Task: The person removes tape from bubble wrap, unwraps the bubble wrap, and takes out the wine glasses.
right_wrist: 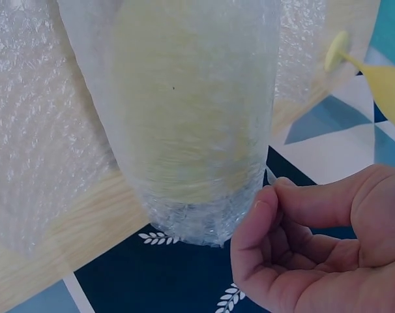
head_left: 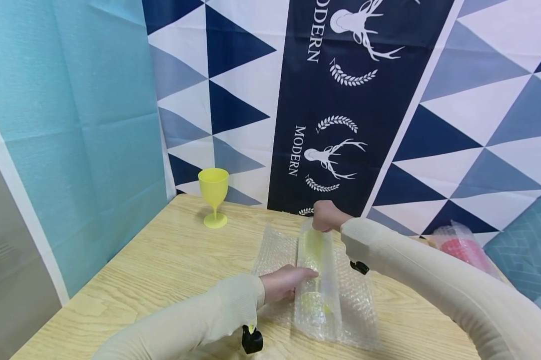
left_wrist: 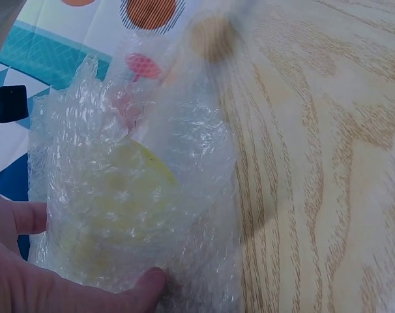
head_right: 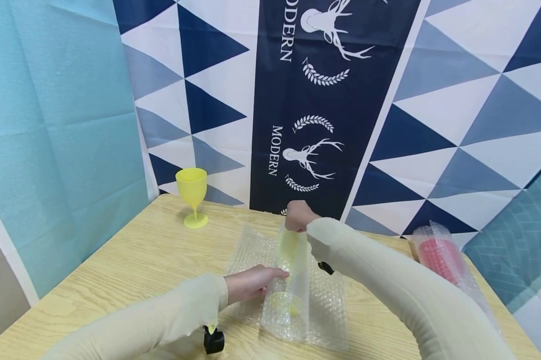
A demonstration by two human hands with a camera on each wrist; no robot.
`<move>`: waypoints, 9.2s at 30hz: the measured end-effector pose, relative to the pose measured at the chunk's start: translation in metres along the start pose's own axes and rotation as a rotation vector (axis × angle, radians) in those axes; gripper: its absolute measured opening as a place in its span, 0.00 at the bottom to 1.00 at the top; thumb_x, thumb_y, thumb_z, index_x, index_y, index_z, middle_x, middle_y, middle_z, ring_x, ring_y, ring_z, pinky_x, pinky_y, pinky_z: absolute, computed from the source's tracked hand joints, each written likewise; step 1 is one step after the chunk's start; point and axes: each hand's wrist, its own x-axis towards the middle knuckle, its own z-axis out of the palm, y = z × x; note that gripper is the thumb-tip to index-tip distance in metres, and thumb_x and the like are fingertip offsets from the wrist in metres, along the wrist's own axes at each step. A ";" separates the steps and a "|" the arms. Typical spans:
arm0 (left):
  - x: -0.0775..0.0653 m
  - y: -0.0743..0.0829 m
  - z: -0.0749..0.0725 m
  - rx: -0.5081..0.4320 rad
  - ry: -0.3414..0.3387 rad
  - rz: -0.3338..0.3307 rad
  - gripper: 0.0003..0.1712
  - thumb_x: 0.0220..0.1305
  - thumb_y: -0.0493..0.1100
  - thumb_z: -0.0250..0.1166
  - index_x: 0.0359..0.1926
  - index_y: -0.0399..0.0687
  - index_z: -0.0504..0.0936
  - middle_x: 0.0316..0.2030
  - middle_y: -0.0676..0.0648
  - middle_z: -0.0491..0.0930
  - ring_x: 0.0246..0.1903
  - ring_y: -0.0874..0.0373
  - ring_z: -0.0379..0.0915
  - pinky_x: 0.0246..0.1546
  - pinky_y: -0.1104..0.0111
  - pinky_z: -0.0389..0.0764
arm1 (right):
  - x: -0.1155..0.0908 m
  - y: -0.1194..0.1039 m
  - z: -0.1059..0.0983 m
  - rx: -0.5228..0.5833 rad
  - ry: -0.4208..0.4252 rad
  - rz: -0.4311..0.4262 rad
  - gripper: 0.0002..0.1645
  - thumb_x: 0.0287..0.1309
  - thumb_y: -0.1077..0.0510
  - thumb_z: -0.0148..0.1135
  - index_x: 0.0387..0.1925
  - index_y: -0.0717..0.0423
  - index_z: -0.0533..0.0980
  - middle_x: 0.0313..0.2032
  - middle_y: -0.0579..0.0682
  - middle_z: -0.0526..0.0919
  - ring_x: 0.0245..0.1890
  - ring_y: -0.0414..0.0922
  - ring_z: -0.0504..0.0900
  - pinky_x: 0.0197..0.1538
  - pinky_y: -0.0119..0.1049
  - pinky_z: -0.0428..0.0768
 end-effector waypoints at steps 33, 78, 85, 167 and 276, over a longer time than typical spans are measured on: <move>0.003 -0.003 0.000 -0.036 0.030 0.027 0.36 0.63 0.52 0.58 0.62 0.29 0.63 0.55 0.38 0.73 0.55 0.47 0.74 0.63 0.54 0.71 | -0.017 0.038 0.000 0.362 0.151 0.049 0.23 0.43 0.62 0.51 0.00 0.44 0.62 0.05 0.36 0.62 0.12 0.37 0.61 0.24 0.26 0.63; 0.008 -0.004 0.003 -0.013 0.056 0.011 0.31 0.62 0.52 0.58 0.57 0.32 0.70 0.51 0.41 0.75 0.49 0.52 0.77 0.60 0.58 0.75 | -0.138 0.025 0.155 0.321 0.439 -0.446 0.27 0.50 0.51 0.70 0.50 0.59 0.76 0.52 0.52 0.80 0.50 0.49 0.78 0.53 0.47 0.79; 0.008 -0.004 0.004 -0.009 0.062 0.018 0.31 0.62 0.52 0.58 0.58 0.32 0.70 0.53 0.40 0.76 0.51 0.51 0.78 0.60 0.57 0.75 | -0.144 0.031 0.159 0.317 0.455 -0.425 0.27 0.48 0.53 0.71 0.50 0.59 0.77 0.51 0.54 0.79 0.49 0.50 0.78 0.51 0.47 0.80; 0.015 -0.013 0.003 -0.020 0.049 0.008 0.33 0.64 0.55 0.56 0.61 0.34 0.70 0.56 0.39 0.75 0.49 0.50 0.78 0.62 0.56 0.72 | -0.148 0.032 0.161 0.363 0.405 -0.269 0.20 0.44 0.53 0.74 0.41 0.52 0.79 0.34 0.42 0.76 0.29 0.33 0.65 0.30 0.27 0.67; 0.008 -0.050 -0.050 1.693 0.132 1.003 0.26 0.57 0.61 0.51 0.54 0.58 0.69 0.49 0.55 0.73 0.50 0.58 0.69 0.53 0.63 0.72 | -0.127 0.067 0.176 0.130 0.481 -0.645 0.29 0.42 0.53 0.66 0.51 0.47 0.72 0.45 0.39 0.71 0.44 0.34 0.67 0.49 0.36 0.74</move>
